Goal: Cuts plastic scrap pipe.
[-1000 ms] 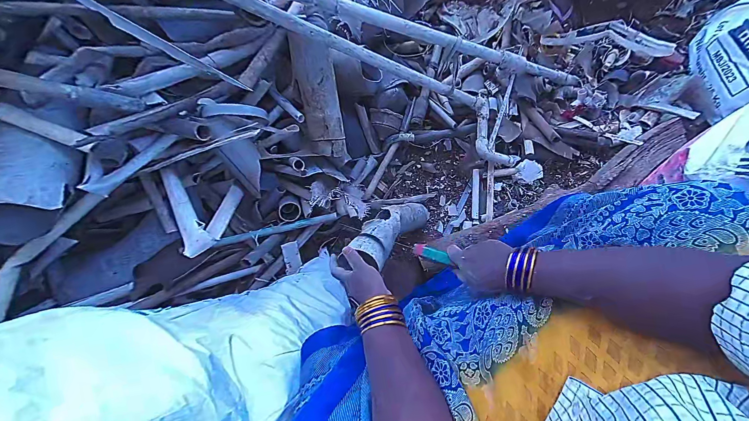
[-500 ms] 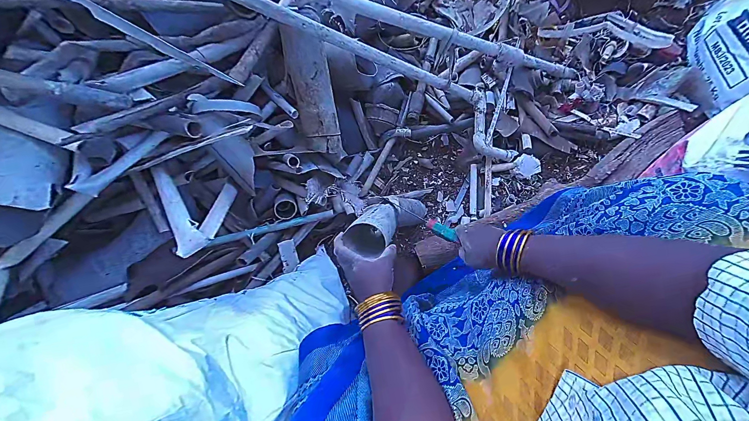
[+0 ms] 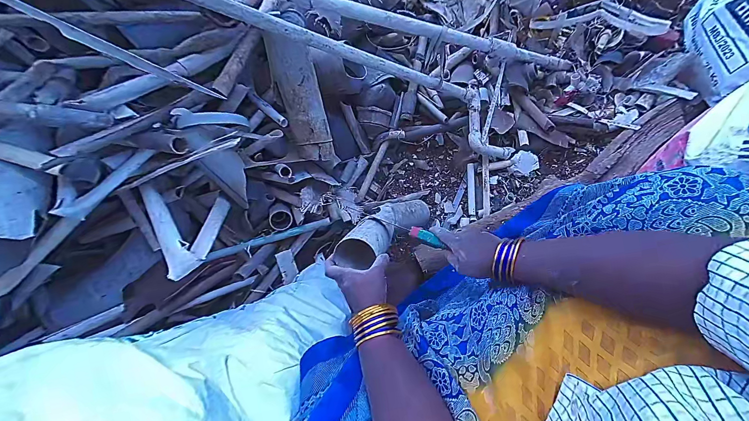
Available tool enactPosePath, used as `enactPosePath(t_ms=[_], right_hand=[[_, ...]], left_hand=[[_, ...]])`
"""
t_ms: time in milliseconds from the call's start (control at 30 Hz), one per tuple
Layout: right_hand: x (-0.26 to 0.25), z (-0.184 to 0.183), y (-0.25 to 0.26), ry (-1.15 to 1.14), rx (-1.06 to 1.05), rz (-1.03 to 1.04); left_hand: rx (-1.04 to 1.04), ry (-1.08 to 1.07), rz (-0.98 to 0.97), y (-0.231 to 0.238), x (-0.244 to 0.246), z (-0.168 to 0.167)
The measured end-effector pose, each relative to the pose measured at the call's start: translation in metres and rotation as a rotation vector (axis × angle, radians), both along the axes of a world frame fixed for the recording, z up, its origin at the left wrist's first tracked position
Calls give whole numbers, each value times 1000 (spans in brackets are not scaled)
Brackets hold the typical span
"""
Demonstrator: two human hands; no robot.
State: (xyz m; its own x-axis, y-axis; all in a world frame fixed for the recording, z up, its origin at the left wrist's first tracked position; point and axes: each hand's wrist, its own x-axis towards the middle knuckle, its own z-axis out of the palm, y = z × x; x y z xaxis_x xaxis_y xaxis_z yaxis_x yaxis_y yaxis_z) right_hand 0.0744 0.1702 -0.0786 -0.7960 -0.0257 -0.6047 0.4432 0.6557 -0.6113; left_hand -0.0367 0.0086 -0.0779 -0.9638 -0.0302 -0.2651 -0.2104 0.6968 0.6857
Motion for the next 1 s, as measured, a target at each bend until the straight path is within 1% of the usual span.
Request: enactPosePath(t_ms=[67,200,300,333,433,533,600,667,700,767,833,933,1000], right_hand=[[4,8,-11,58,-2,41],[2,-9,-3,-69,1,4],[4,6,-10,29,-20,60],[5,5,-13,39,-16,71],[5,-9,-6,-54,-15,37],[6,4,-10,46,-51,73],[8,3,-16,42,-42,95],[6,-6,-10,-68,-18,66],[4,-6,-6,-77,-14,66],[5,3,-9,-9,-37,77],[8,4,-15,25,-25,96],[5,-10,-5,-66,-12,56],[4,2,-6,-24,-26,52]], left_hand=[[2,-10,30,-2,0,-2],[7,-22,110,-3,4,-3],[44,-30,185,-1,0,-5],[47,-48,212,-2,0,-7],[75,-68,261,-2,4,-7],[104,-56,273,-2,1,-8],[138,-58,289,-6,1,-14],[149,-86,279,-9,3,-16],[156,-89,267,-7,2,-14],[147,-98,239,-6,1,-11],[71,-137,207,-8,1,-12],[-75,-131,108,-8,3,-9],[-138,-88,13,-5,0,-5]])
